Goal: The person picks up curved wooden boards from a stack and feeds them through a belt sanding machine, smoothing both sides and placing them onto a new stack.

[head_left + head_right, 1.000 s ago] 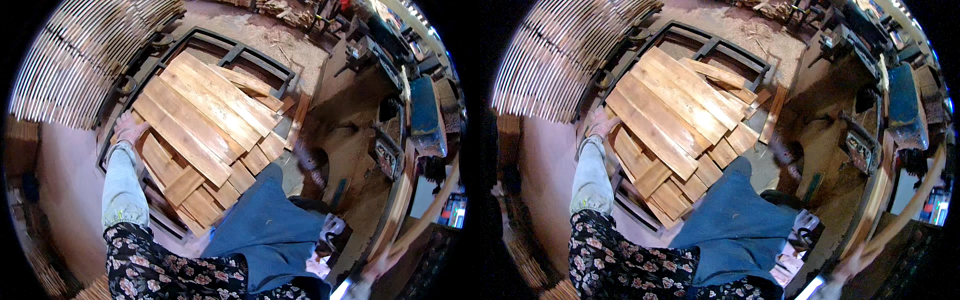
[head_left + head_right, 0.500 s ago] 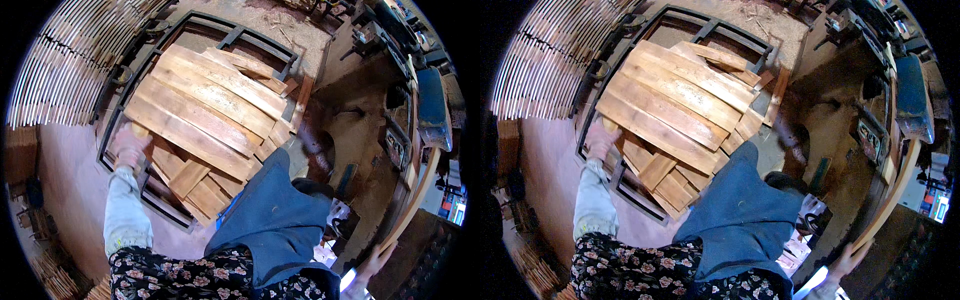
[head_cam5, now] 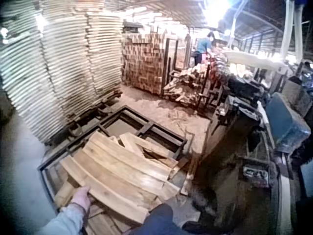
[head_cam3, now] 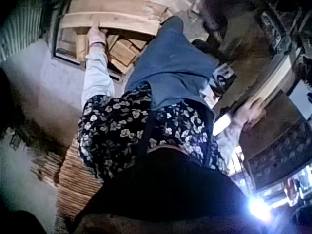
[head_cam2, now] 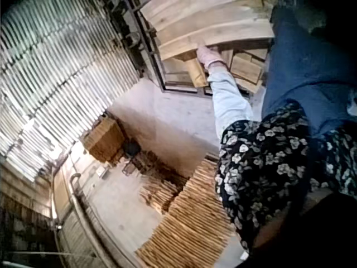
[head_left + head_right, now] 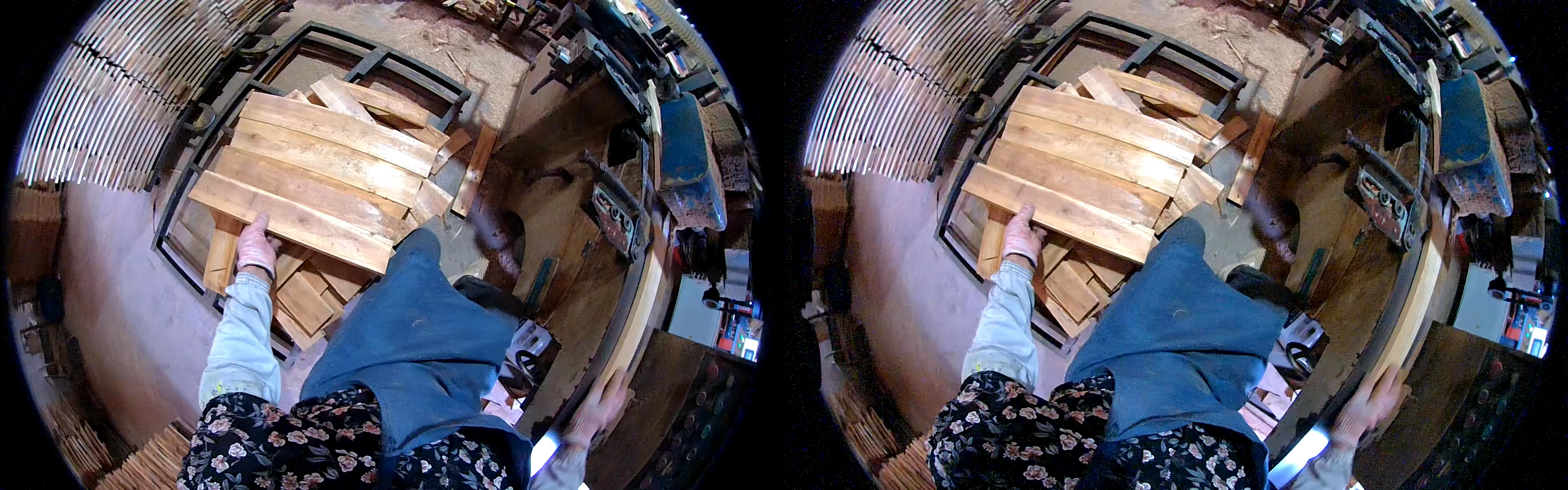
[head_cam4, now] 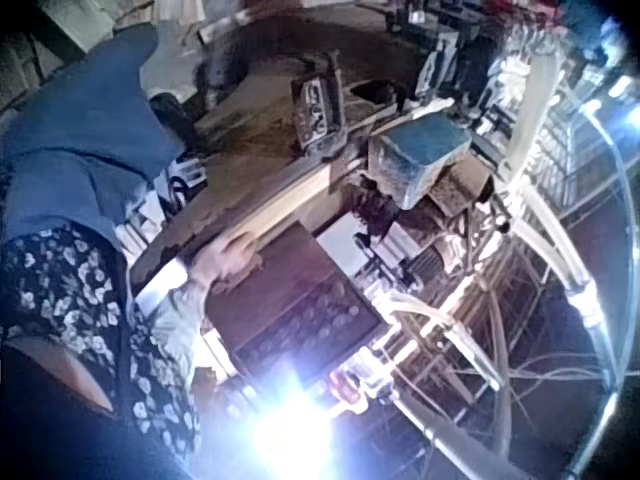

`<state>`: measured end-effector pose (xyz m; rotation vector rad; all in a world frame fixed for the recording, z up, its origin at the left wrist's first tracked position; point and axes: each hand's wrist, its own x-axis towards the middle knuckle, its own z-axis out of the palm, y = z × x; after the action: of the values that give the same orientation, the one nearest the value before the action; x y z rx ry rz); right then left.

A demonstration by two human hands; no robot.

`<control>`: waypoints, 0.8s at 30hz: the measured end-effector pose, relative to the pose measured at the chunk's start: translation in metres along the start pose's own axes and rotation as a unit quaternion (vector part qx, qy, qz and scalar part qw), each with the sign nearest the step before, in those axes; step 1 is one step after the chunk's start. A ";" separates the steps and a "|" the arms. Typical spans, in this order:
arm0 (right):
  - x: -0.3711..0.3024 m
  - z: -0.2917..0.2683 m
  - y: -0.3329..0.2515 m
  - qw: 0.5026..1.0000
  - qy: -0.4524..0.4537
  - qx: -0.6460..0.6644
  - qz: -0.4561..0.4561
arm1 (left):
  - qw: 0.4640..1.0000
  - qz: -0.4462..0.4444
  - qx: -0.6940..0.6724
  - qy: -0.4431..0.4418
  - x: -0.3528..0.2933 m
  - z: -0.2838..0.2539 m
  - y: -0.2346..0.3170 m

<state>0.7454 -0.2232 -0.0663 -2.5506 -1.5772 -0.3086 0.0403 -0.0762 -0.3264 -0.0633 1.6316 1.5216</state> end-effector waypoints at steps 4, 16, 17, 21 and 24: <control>0.130 0.036 -0.018 0.997 0.028 0.070 -0.033 | 0.989 0.079 0.097 -0.083 0.017 0.016 0.013; 0.115 0.004 -0.200 0.879 0.026 0.279 -0.385 | 0.990 0.012 -0.118 -0.074 -0.056 0.125 0.013; 0.095 -0.018 -0.221 0.870 -0.011 0.253 -0.424 | 0.986 0.045 -0.120 -0.105 -0.099 0.144 0.016; 0.047 -0.058 -0.240 0.883 -0.086 0.088 -0.452 | 0.940 0.142 0.062 -0.305 -0.225 0.198 -0.009; 0.016 -0.076 -0.194 0.939 -0.090 0.021 -0.330 | 0.889 0.098 0.042 -0.445 -0.315 0.242 -0.016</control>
<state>0.5707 -0.1394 0.0114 -1.9791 -2.4466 -0.0958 0.3746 -0.0388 -0.1150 0.7646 0.9562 1.3117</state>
